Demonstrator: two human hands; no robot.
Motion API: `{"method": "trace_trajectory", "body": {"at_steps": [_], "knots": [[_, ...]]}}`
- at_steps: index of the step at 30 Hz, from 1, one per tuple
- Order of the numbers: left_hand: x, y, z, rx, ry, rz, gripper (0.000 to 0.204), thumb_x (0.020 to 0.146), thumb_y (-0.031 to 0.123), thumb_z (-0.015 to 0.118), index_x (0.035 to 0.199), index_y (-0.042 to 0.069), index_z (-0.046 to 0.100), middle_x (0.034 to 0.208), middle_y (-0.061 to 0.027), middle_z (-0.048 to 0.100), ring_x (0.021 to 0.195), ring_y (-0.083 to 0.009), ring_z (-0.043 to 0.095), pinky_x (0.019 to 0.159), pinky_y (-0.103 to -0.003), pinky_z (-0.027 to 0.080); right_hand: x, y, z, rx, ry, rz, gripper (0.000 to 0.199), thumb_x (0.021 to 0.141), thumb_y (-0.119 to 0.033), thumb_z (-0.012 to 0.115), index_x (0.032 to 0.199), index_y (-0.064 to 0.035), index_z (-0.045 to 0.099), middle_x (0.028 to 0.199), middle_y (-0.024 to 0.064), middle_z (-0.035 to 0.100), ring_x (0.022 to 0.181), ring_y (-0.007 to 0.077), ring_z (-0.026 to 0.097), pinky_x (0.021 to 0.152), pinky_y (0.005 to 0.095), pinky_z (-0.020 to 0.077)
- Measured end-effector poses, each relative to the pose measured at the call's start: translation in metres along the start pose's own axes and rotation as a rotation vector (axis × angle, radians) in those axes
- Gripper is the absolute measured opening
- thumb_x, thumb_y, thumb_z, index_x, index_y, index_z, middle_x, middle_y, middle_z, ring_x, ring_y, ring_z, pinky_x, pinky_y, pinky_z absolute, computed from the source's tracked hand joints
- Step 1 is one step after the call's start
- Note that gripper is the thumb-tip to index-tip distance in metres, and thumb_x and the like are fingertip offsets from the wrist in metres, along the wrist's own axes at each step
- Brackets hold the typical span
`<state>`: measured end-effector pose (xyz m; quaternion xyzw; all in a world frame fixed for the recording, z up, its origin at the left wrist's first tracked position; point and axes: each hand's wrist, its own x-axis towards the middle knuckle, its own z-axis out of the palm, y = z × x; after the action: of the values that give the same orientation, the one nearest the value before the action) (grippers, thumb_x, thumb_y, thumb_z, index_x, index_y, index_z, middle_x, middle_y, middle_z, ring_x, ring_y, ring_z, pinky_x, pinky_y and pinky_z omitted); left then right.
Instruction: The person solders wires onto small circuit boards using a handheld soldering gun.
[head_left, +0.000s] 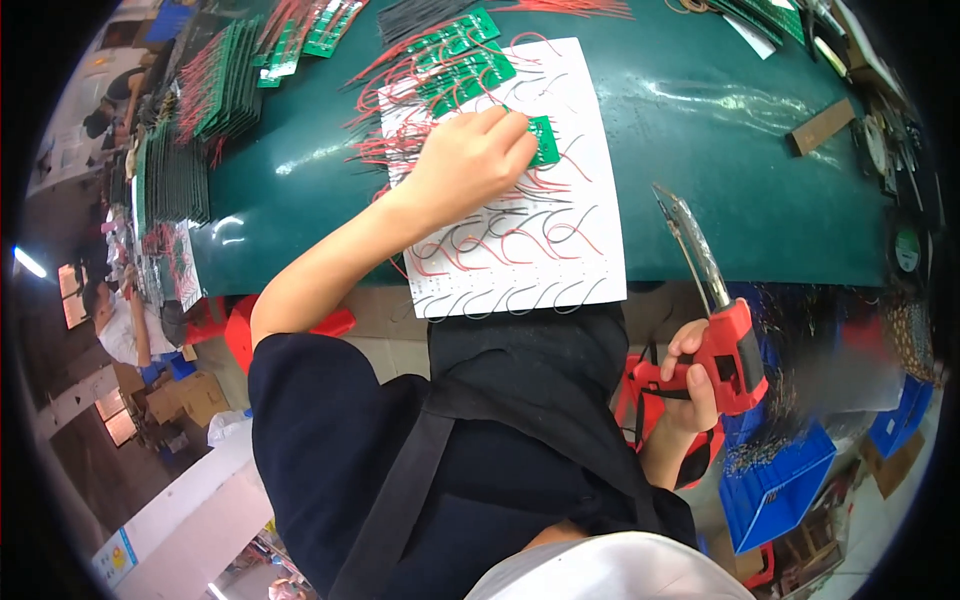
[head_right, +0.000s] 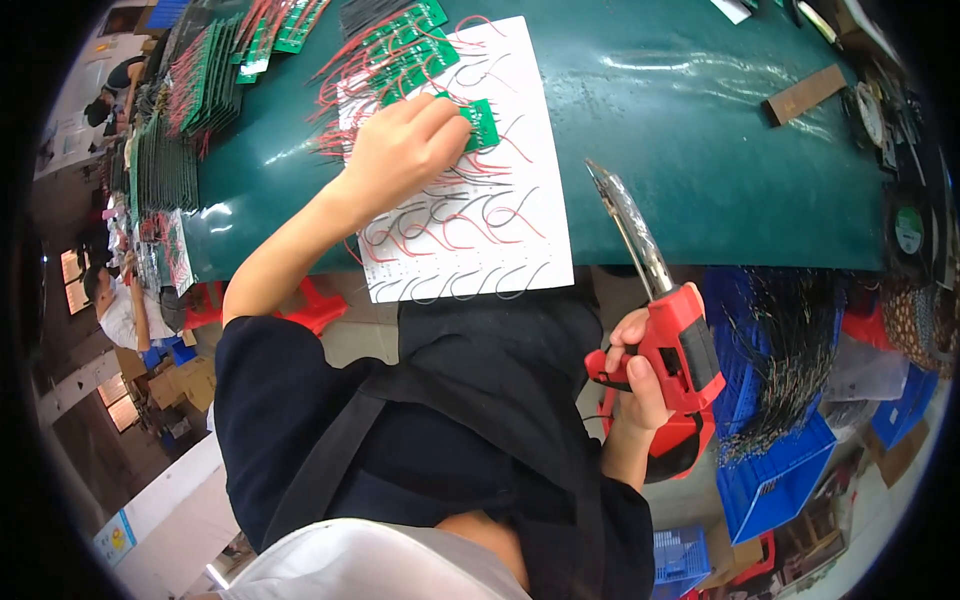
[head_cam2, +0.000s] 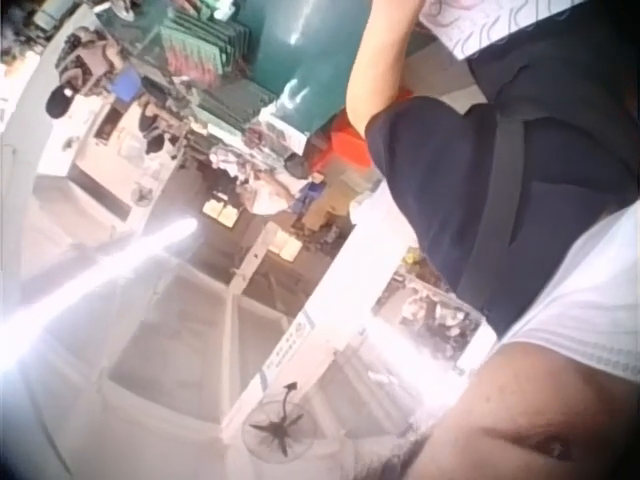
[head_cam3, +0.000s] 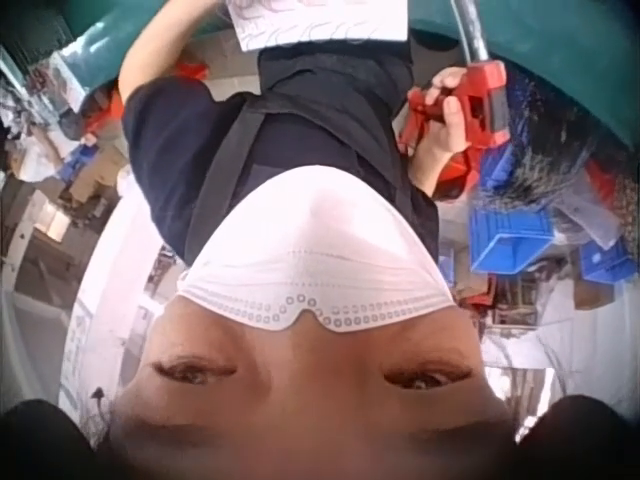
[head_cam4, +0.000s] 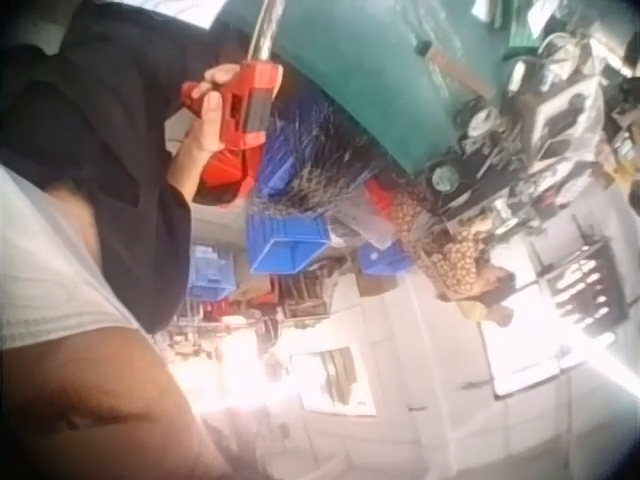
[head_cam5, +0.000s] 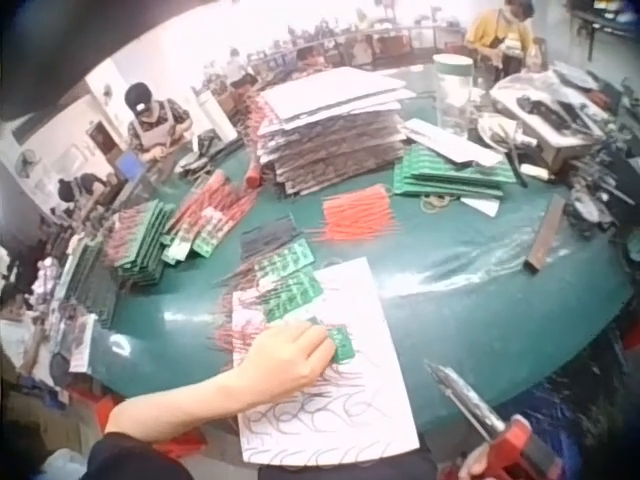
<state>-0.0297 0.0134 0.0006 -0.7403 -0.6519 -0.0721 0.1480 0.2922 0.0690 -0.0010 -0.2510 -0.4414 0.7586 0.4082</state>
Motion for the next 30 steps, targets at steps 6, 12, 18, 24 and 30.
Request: {"method": "trace_trajectory", "body": {"at_steps": [6,12,18,24,30], "knots": [[0.003,-0.003,0.000,0.115,0.136,0.057,0.009,0.065,0.011,0.057,0.066,0.010,0.048,0.066,-0.0007,0.046,0.061,-0.0143,0.052,0.051,-0.025,0.042,0.003,-0.006,-0.001,-0.064,-0.038,0.047,0.036,0.076,-0.015,0.055,0.100,0.0099,0.045,0.086,0.0167,0.047,0.071,0.0167,0.048,0.049,0.0210,0.0426],[0.003,0.007,-0.033,-0.274,-0.210,-0.319,0.008,0.080,0.010,0.060,0.080,0.003,0.055,0.071,-0.0041,0.056,0.063,-0.0170,0.058,0.056,-0.031,0.048,0.006,-0.008,0.007,-0.080,-0.037,0.036,0.034,0.076,-0.016,0.055,0.098,0.0091,0.045,0.086,0.0165,0.047,0.071,0.0169,0.047,0.050,0.0212,0.0432],[-0.022,0.010,-0.049,-1.431,-0.235,-0.773,0.018,0.087,0.007,0.053,0.102,0.000,0.061,0.084,-0.0091,0.065,0.073,-0.0114,0.062,0.067,-0.025,0.049,0.002,-0.001,-0.004,-0.019,-0.075,0.052,0.063,0.077,-0.013,0.055,0.129,0.0111,0.031,0.089,0.0161,0.048,0.076,0.0188,0.048,0.049,0.0219,0.0435],[-0.023,0.025,-0.053,-0.946,-0.062,-0.414,0.019,0.076,-0.001,0.066,0.094,0.004,0.068,0.086,-0.0067,0.065,0.073,-0.0154,0.062,0.065,-0.026,0.050,-0.004,-0.004,0.004,0.060,0.029,0.130,0.070,0.075,-0.010,0.062,0.133,0.0092,0.027,0.087,0.0192,0.055,0.070,0.0209,0.054,0.051,0.0251,0.0478],[-0.019,0.037,-0.036,-0.845,-0.014,-0.326,0.016,0.072,0.003,0.069,0.087,0.007,0.066,0.078,-0.0035,0.056,0.074,-0.0170,0.057,0.064,-0.029,0.048,-0.021,-0.004,0.007,-0.112,0.025,0.264,0.079,0.075,-0.018,0.059,0.137,0.0093,0.019,0.089,0.0181,0.053,0.067,0.0199,0.053,0.052,0.0255,0.0474]]}}
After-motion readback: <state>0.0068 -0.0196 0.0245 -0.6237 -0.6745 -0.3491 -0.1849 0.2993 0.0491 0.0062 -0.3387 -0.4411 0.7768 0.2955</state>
